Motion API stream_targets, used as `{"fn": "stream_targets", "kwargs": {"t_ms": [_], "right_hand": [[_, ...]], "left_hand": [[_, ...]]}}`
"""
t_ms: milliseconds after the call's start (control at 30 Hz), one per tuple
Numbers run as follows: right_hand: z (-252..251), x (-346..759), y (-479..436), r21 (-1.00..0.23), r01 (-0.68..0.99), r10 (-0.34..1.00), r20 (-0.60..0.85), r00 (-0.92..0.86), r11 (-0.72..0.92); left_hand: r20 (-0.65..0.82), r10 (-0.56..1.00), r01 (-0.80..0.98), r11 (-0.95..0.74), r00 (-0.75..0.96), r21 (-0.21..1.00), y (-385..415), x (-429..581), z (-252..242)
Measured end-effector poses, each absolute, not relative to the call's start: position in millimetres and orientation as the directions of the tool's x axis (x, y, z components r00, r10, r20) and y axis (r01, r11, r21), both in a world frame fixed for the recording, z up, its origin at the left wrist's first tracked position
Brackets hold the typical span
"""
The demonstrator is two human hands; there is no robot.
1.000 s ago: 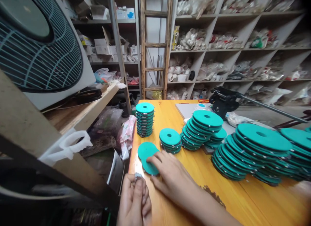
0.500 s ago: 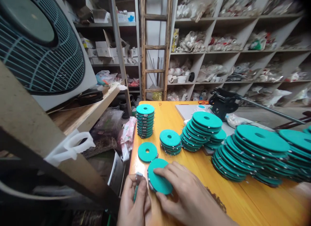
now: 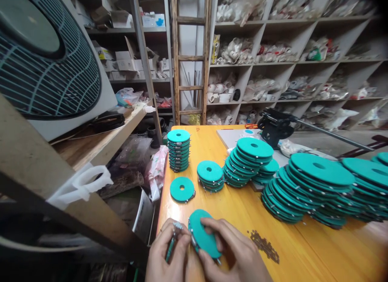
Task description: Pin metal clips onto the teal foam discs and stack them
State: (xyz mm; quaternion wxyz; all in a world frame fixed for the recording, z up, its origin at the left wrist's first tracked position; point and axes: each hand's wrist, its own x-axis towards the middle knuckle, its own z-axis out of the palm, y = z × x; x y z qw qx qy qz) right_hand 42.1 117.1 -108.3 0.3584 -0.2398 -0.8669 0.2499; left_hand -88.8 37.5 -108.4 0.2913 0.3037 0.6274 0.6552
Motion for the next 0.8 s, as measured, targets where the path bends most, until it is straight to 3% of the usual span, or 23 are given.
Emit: {"fn": "stream_targets", "kwargs": {"t_ms": [200,300,467,567,700,800], "right_hand": [[-92.4,64.4,130.5,-0.551,0.170,0.420,0.368,-0.830,0.817],[-79.3,70.8,132.7,-0.496,0.248,0.427,0.287,-0.857,0.832],[-65.6,72.6,131.4,-0.477,0.249,0.412,0.275,-0.869,0.843],[-72.9,65.6,130.1,-0.529,0.229,0.422,0.279,-0.862,0.817],[-95.4,44.2,124.2,-0.688,0.163,0.524,0.355,-0.774,0.707],[-106.2,29.3,119.0,-0.771,0.181,0.608,0.308,-0.732,0.610]], "left_hand": [[-0.058,0.762,-0.084,0.004,-0.645,0.996,39.8,-90.8,-118.1],[-0.053,0.778,-0.071,0.011,-0.626,0.997,41.0,-91.1,-120.9],[-0.070,0.745,-0.046,0.053,-0.664,0.998,41.1,-90.9,-122.2],[-0.099,0.750,-0.076,0.065,-0.654,0.995,41.1,-93.1,-122.2],[-0.055,0.823,0.011,0.074,-0.566,0.997,41.0,-99.9,-120.5],[-0.048,0.851,0.026,0.072,-0.523,0.997,40.2,-101.0,-119.6]]}}
